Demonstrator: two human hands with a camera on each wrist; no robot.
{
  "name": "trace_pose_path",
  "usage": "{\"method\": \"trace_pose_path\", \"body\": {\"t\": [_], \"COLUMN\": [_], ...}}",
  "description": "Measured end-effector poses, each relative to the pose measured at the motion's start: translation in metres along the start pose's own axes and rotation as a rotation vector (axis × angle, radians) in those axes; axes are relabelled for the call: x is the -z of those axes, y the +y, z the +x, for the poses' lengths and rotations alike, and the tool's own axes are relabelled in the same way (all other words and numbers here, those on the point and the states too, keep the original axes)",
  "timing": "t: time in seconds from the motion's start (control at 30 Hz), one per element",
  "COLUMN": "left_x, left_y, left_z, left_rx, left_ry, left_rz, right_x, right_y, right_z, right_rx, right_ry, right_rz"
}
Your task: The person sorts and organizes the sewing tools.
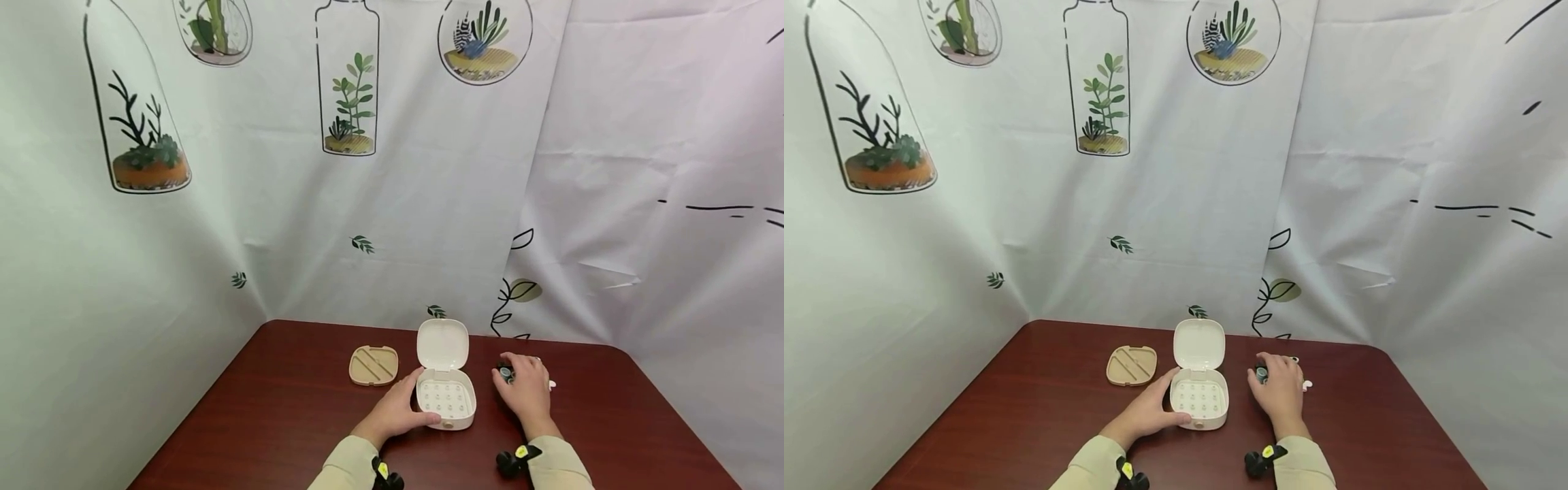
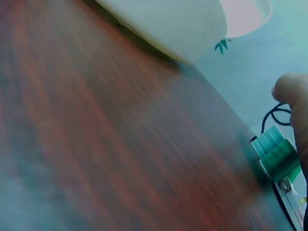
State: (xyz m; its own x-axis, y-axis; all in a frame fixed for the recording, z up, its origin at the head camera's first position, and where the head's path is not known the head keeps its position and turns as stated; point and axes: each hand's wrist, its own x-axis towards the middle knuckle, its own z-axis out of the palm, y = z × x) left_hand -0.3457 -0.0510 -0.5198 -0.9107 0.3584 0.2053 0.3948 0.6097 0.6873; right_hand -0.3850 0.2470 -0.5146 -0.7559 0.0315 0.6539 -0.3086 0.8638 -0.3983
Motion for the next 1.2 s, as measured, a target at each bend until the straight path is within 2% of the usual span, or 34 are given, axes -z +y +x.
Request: {"method": "trace_pose_path", "body": {"t": [0.27, 0.77, 1.2], "left_x": [-0.001, 0.005, 0.003], "left_y": [-0.001, 0.01, 0.005], "left_z": [0.002, -0.002, -0.001], "left_rx": [0.003, -0.019, -0.012], "left_ry": [-0.002, 0.009, 0.008], "left_rz": [0.002, 0.006, 0.004], "right_x": [-0.004, -0.002, -0.002], "right_y": [0.01, 0.01, 0.011], "right_z": [0.001, 0.004, 0.003], "right_rx": [-0.128, -0.193, -0.164], "right_ry": [-0.111, -0.175, -0.177], "right_rz": [0.051, 0.075, 0.036]}}
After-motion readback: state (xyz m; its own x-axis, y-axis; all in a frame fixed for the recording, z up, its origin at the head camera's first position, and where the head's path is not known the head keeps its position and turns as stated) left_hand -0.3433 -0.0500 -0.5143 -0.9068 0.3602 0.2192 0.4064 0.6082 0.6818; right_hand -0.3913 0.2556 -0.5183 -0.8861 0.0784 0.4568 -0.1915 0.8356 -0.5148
